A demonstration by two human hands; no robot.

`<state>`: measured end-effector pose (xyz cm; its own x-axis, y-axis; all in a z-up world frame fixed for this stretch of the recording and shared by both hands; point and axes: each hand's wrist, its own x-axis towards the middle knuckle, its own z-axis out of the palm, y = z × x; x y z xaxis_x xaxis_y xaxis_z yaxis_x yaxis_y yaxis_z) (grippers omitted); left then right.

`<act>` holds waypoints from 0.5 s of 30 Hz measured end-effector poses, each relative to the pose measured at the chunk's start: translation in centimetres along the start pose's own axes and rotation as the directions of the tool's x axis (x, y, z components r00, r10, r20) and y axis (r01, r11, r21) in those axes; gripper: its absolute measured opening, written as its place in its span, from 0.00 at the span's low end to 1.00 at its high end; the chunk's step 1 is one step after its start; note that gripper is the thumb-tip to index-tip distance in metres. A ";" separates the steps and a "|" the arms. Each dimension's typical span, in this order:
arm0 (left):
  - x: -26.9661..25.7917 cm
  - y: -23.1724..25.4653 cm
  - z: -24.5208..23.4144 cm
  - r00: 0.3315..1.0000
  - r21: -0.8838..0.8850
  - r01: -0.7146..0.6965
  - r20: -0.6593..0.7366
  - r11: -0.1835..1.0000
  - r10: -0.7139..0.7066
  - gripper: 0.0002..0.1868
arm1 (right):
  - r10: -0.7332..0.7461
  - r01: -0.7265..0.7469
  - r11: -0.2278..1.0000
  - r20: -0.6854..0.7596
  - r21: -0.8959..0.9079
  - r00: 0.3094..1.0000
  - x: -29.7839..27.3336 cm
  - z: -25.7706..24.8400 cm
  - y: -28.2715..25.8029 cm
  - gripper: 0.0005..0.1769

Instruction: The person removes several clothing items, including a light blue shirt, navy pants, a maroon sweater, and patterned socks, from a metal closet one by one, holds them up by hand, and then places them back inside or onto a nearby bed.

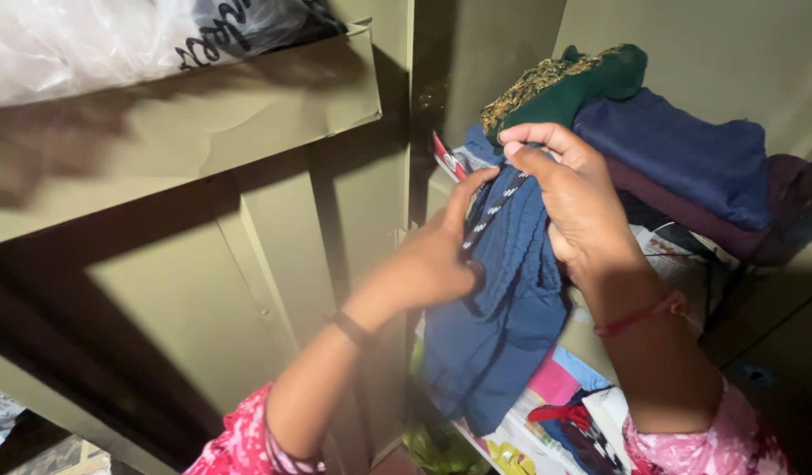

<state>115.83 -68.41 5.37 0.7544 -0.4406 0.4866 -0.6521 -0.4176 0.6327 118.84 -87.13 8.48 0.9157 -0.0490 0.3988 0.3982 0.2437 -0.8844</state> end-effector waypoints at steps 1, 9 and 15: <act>0.3 0.0 0.7 0.990 0.059 0.140 0.026 0.988 -0.141 0.51 | -0.018 0.018 1.000 0.024 -0.025 1.000 -0.1 -0.1 -0.1 0.08; 4.4 0.5 0.4 0.832 -0.276 0.172 -0.473 0.945 -0.290 0.21 | -0.064 0.052 0.907 -0.015 -0.419 0.998 0.4 -4.3 -2.5 0.11; 5.6 2.8 1.2 0.851 -0.297 0.095 -0.472 0.950 -0.232 0.20 | -0.045 0.008 0.847 -0.057 -0.531 0.997 4.0 -8.8 -0.8 0.12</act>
<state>118.18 -72.97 9.18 0.8287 0.0968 0.5513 -0.5259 -0.2027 0.8261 122.67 -96.08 8.67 0.8985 -0.1155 0.4235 0.3729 -0.3082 -0.8752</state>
